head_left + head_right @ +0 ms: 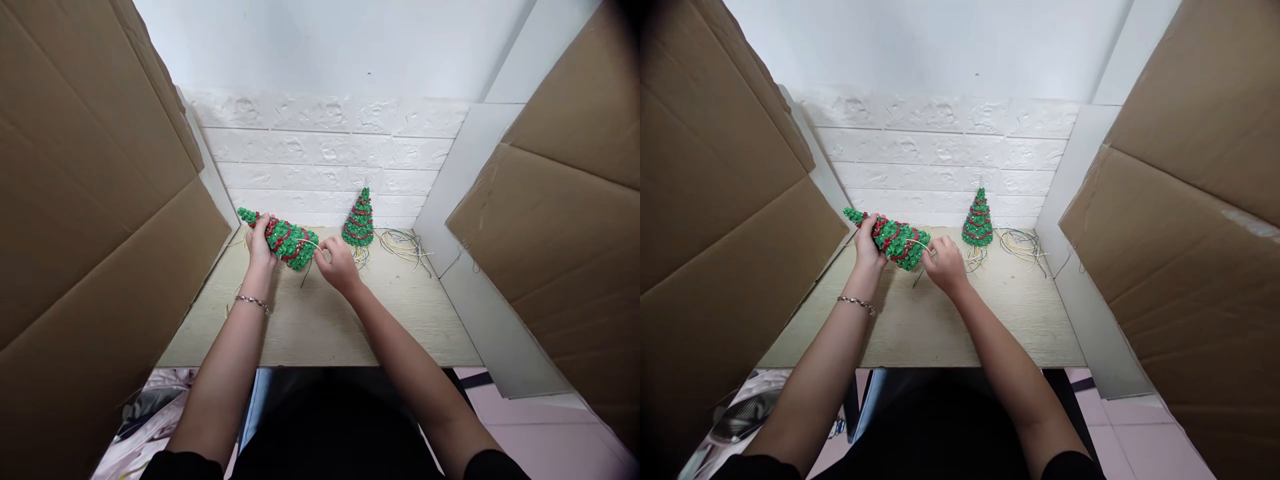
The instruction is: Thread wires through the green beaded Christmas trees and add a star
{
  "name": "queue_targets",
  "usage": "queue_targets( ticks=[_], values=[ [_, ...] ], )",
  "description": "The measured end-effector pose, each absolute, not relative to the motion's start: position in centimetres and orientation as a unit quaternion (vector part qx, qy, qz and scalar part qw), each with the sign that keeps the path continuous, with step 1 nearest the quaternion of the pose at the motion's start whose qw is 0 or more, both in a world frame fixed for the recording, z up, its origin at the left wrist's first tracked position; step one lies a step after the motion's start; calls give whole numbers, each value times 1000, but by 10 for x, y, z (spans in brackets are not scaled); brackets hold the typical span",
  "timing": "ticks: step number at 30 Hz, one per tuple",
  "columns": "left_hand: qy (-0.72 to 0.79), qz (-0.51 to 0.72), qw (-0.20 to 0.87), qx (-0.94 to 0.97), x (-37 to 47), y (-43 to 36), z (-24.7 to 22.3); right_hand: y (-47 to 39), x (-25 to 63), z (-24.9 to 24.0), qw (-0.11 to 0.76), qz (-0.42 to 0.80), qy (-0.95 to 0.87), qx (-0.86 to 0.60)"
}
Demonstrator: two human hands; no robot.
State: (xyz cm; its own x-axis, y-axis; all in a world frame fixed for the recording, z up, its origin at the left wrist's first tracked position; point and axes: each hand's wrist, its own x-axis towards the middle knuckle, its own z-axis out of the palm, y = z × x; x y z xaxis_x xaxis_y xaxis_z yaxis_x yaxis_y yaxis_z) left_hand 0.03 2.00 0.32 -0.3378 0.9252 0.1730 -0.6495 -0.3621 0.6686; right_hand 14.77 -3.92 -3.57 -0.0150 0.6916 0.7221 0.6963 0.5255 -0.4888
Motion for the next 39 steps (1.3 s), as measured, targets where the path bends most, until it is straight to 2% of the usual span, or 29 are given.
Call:
queue_targets(
  ticks=[7,14,20,23,27,34,39],
  values=[
    [243,771,489,327,3,26,-6,-43,154,-33,464,84,-691,-547],
    [250,747,474,394,6,27,-12,-44,154,-31,521,54,-649,-552],
    [250,727,489,412,10,22,-9,-41,152,-35,467,-1,-730,-498],
    [244,723,507,402,11,21,-9,-42,151,-35,449,-27,-744,-494],
    [247,738,498,382,7,22,-8,-44,151,-34,474,-36,-724,-500],
    [283,813,429,274,-5,31,-7,-38,153,-39,459,29,-696,-552],
    [293,827,422,230,-8,31,-2,-33,156,-43,458,52,-690,-558]
  ],
)
